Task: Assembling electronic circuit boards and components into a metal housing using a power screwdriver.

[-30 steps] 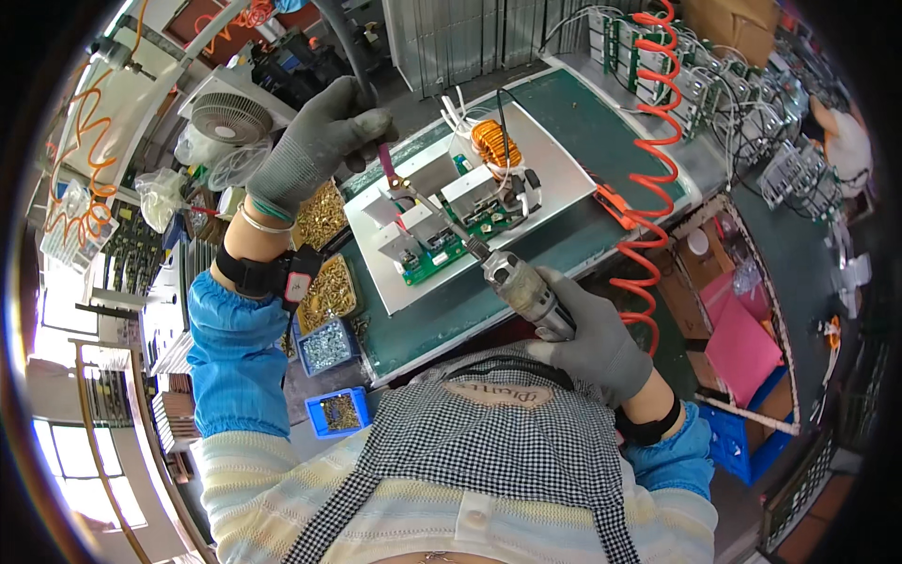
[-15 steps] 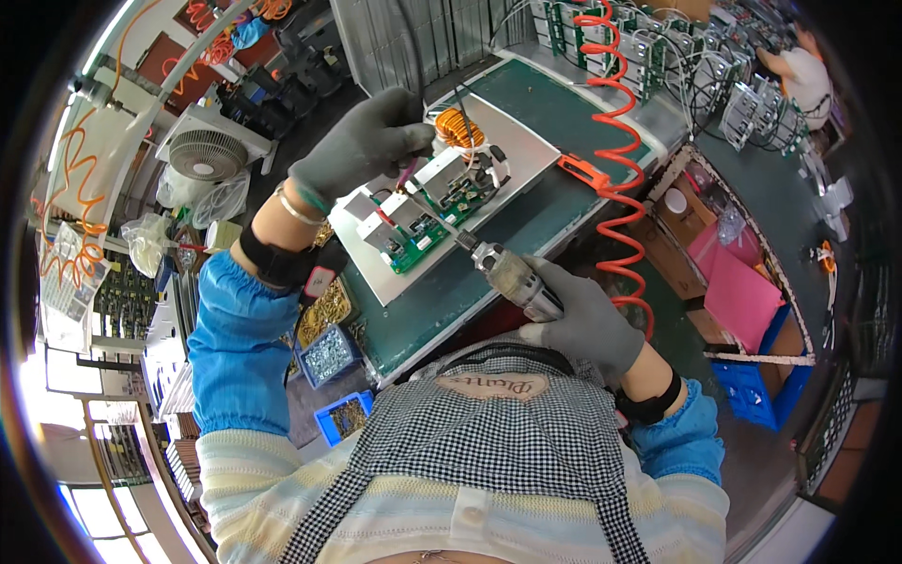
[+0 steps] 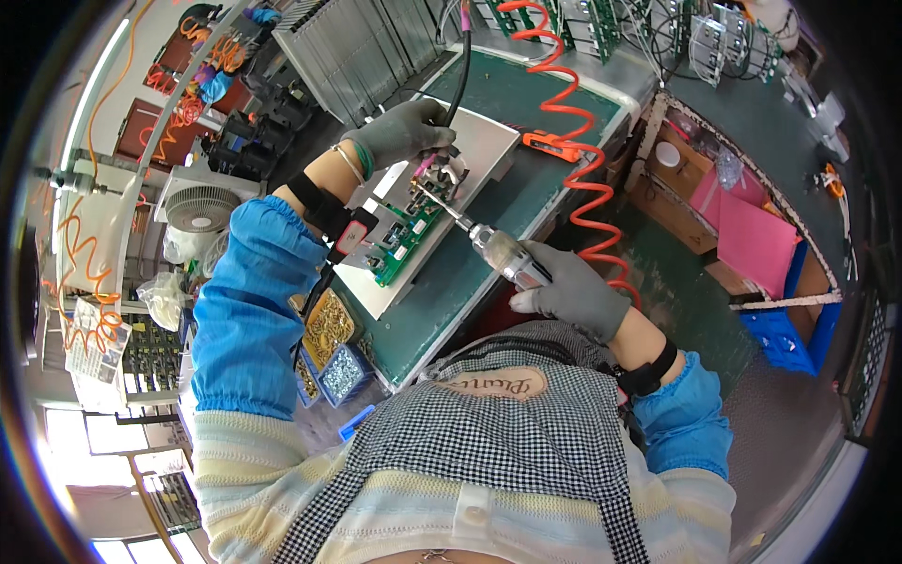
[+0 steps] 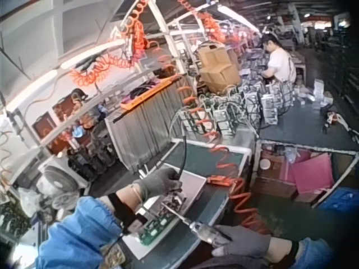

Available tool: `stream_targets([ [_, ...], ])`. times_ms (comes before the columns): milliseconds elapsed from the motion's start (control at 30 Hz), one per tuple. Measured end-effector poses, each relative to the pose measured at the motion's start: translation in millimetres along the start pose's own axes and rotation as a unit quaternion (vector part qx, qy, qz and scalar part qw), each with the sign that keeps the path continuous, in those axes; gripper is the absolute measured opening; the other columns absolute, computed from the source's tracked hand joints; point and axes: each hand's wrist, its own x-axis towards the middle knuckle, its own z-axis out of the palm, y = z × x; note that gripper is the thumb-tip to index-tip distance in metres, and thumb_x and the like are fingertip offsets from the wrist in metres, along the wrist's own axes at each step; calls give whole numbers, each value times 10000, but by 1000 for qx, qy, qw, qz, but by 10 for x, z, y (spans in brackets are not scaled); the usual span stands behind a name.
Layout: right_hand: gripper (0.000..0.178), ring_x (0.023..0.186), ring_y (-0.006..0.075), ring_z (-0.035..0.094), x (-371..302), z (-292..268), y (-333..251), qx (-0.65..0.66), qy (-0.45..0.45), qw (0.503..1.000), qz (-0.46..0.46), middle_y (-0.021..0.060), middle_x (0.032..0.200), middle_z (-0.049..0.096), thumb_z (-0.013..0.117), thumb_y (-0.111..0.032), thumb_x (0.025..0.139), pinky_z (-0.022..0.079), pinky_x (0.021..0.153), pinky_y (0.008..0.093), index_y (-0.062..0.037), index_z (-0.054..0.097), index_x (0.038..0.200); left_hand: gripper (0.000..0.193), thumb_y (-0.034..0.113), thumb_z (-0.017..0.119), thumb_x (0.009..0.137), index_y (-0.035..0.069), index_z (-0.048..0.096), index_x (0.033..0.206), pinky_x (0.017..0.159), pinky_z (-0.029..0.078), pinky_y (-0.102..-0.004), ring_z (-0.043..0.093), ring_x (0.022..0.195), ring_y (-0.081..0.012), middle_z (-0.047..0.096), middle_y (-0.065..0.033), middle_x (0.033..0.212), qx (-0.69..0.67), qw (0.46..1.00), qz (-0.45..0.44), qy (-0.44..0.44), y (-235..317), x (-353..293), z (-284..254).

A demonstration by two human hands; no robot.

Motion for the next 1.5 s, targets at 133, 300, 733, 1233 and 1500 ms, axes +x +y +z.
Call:
stream_targets([
  [133,665,865,124,573,103,-3,13,7,9,1000,1,38,950,606,757,-159,725,479,783,287,3,526,1327,374,219,647,906,-28,583,1179,700,565,-326,661,803,-172,677,-91,929,6,999,-40,-25,-34,75,-37],
  [300,670,843,125,568,177,-20,21,30,-12,999,26,33,946,604,754,-149,732,475,747,281,7,520,1340,353,211,645,911,-24,577,1167,692,566,-314,669,811,-171,684,-89,913,64,997,-36,-18,-112,156,-60],
  [733,601,758,114,601,151,-98,-361,39,-27,993,111,61,925,644,784,-272,808,496,683,267,25,575,1286,245,173,638,916,-11,598,1073,647,538,-295,661,750,-155,691,-71,866,84,995,-35,-42,-200,319,-72],
  [1233,616,774,116,608,238,-136,-568,-21,-17,995,97,62,919,642,777,-289,793,512,678,275,20,581,1288,207,161,639,917,-17,598,1014,652,553,-294,670,731,-164,680,-80,831,63,996,-25,-60,-232,362,-125],
  [1500,643,831,151,632,158,-268,-384,-55,-15,994,95,87,955,670,807,-311,754,514,746,300,-3,588,1274,336,175,643,911,-47,582,1156,632,549,-305,662,765,-163,682,-117,948,79,996,6,-47,-240,270,-151],
])
